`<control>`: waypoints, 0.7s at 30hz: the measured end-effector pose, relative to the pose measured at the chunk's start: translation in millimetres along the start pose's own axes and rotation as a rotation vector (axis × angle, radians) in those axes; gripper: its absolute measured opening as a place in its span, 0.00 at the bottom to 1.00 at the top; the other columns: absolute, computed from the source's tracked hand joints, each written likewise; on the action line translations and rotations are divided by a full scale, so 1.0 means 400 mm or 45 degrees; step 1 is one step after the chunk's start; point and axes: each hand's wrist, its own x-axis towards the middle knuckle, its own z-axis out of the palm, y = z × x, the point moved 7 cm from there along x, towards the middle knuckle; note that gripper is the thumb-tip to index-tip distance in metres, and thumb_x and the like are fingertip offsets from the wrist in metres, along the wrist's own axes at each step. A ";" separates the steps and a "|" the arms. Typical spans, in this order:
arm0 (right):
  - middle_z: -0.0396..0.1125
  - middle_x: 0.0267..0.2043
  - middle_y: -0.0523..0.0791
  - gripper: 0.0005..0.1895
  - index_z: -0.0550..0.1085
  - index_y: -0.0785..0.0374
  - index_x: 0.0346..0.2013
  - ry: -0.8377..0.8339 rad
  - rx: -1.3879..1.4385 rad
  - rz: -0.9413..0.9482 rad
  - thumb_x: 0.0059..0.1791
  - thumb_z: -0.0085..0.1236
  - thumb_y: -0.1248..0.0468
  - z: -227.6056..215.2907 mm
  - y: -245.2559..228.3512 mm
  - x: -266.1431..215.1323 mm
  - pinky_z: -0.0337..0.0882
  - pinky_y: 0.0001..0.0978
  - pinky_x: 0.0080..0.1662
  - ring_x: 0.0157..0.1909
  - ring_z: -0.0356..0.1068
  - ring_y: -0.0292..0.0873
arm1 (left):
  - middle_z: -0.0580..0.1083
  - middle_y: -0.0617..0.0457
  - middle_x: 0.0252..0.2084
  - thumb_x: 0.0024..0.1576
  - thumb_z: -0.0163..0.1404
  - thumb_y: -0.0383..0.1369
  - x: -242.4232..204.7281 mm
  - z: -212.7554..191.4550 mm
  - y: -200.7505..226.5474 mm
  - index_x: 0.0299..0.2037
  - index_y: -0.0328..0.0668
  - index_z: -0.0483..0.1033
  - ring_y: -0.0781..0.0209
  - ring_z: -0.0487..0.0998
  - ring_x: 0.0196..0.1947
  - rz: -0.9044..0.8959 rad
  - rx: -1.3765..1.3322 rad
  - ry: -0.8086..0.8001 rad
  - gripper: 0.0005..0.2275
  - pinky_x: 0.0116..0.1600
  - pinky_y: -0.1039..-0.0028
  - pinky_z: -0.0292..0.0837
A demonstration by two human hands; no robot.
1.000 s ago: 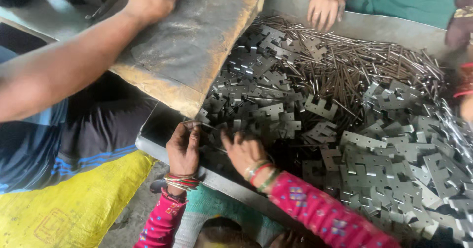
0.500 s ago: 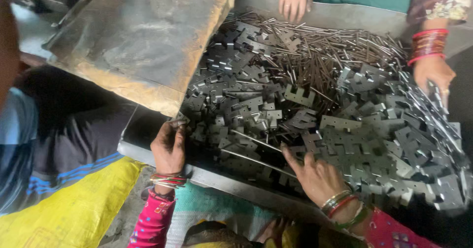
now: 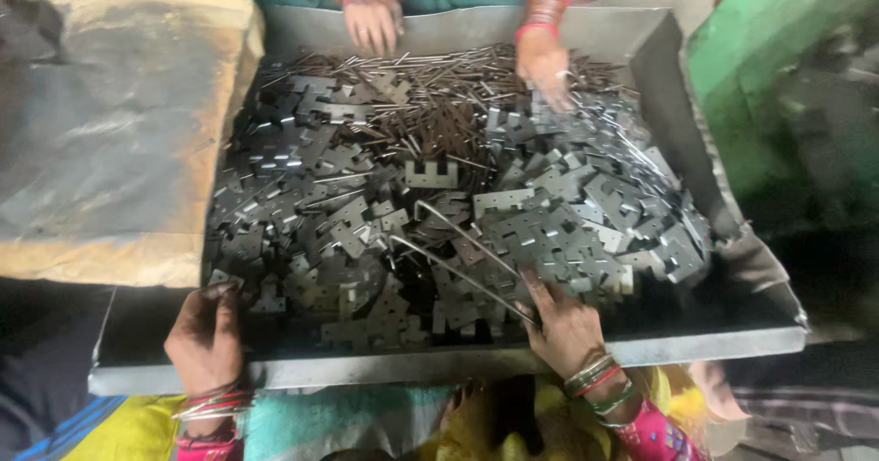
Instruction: The person sorts metal hinge plates and long pins from a mixed pile in a large metal bin. They pick up items by hand, separate the plates from the pins, and place the sorted plates into a separate pile on the left side of the bin.
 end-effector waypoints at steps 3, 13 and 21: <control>0.72 0.43 0.50 0.42 0.65 0.57 0.67 0.114 0.033 -0.055 0.37 0.64 0.63 -0.043 0.039 -0.027 0.75 0.45 0.35 0.34 0.74 0.53 | 0.78 0.48 0.42 0.66 0.50 0.25 0.001 0.003 -0.021 0.49 0.29 0.77 0.67 0.76 0.41 0.020 0.065 -0.034 0.07 0.49 0.77 0.70; 0.74 0.37 0.52 0.38 0.67 0.54 0.66 -0.001 -0.120 0.776 0.44 0.65 0.46 -0.074 0.357 -0.063 0.75 0.49 0.43 0.39 0.76 0.57 | 0.79 0.40 0.39 0.65 0.52 0.28 0.013 0.010 -0.056 0.48 0.28 0.78 0.59 0.79 0.41 0.090 0.279 -0.078 0.09 0.51 0.71 0.71; 0.71 0.54 0.52 0.33 0.71 0.56 0.58 0.073 -0.434 0.677 0.45 0.63 0.42 -0.086 0.390 0.012 0.64 0.66 0.56 0.53 0.73 0.57 | 0.79 0.41 0.44 0.63 0.53 0.35 0.011 0.021 0.001 0.53 0.41 0.81 0.45 0.82 0.44 0.167 0.454 -0.113 0.12 0.49 0.63 0.74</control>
